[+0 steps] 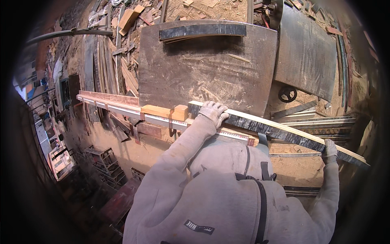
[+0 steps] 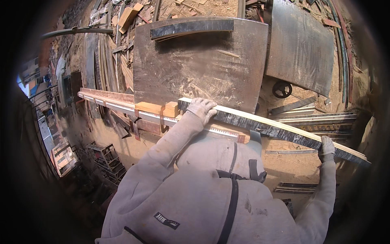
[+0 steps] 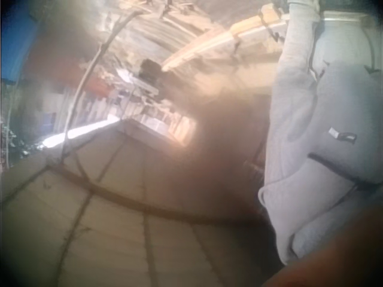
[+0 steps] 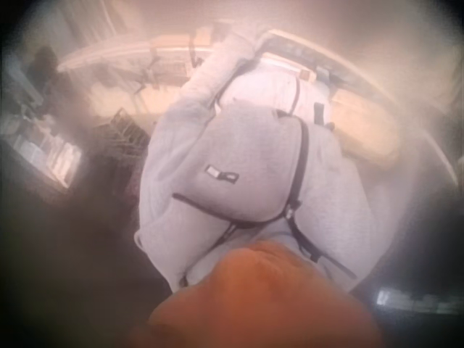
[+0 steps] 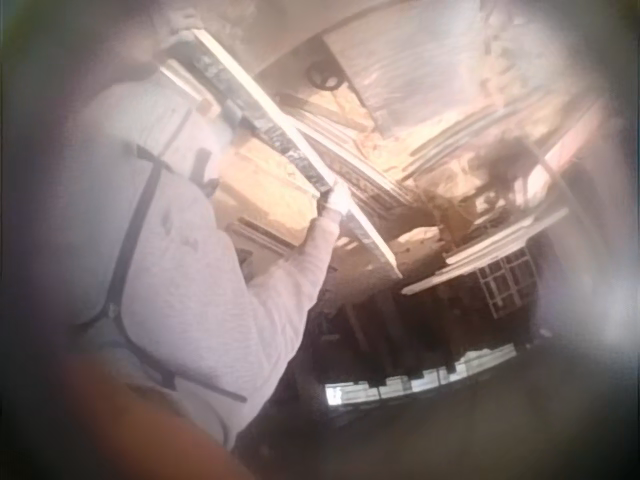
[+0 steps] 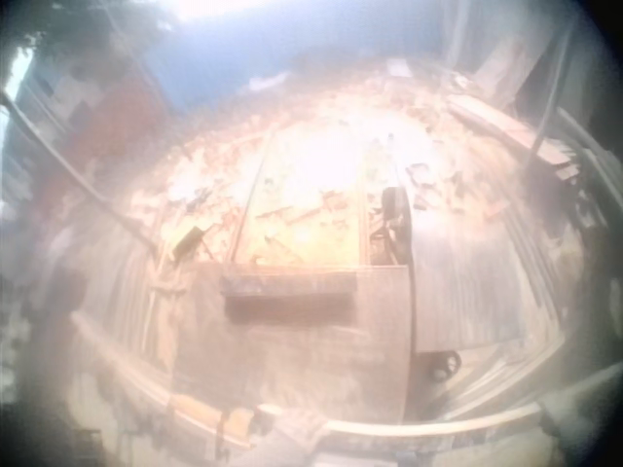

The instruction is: The person uses a table saw to cut long wooden planks into shorter pieces. They feed each plank through the saw, collect the cut pieces, and stack them on the table. The person also moves a stack of cut pieces to a nearby pile.

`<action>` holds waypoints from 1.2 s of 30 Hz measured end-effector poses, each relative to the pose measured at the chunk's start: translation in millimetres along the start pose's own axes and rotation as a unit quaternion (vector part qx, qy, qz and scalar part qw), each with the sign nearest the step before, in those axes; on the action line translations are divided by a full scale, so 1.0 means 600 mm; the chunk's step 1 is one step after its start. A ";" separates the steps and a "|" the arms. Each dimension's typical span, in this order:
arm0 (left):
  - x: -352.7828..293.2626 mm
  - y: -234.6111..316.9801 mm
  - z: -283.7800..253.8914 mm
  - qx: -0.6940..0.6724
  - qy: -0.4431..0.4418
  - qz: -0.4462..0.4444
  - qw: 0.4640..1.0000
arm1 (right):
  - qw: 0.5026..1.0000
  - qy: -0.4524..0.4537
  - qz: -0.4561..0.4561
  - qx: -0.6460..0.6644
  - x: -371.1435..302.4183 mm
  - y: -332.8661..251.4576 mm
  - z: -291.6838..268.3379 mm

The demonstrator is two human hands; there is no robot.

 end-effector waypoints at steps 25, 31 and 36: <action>-0.034 0.031 0.048 0.041 0.061 0.053 0.996 | 0.998 -0.019 -0.017 0.051 0.021 -0.038 0.092; 0.008 0.050 0.037 0.057 0.047 0.079 0.994 | 0.999 0.009 0.008 0.029 0.012 -0.045 0.045; -0.003 0.024 0.087 0.076 0.084 0.044 0.993 | 0.999 0.044 -0.004 0.025 0.004 -0.060 0.041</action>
Point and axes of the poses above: each hand's wrist, its own x-axis towards the middle knuckle, its own z-axis out of the palm, y = z × x, the point moved 5 cm from there along x, towards the middle knuckle, and after that the axes turned 11 degrees about z, right-handed, at the moved point
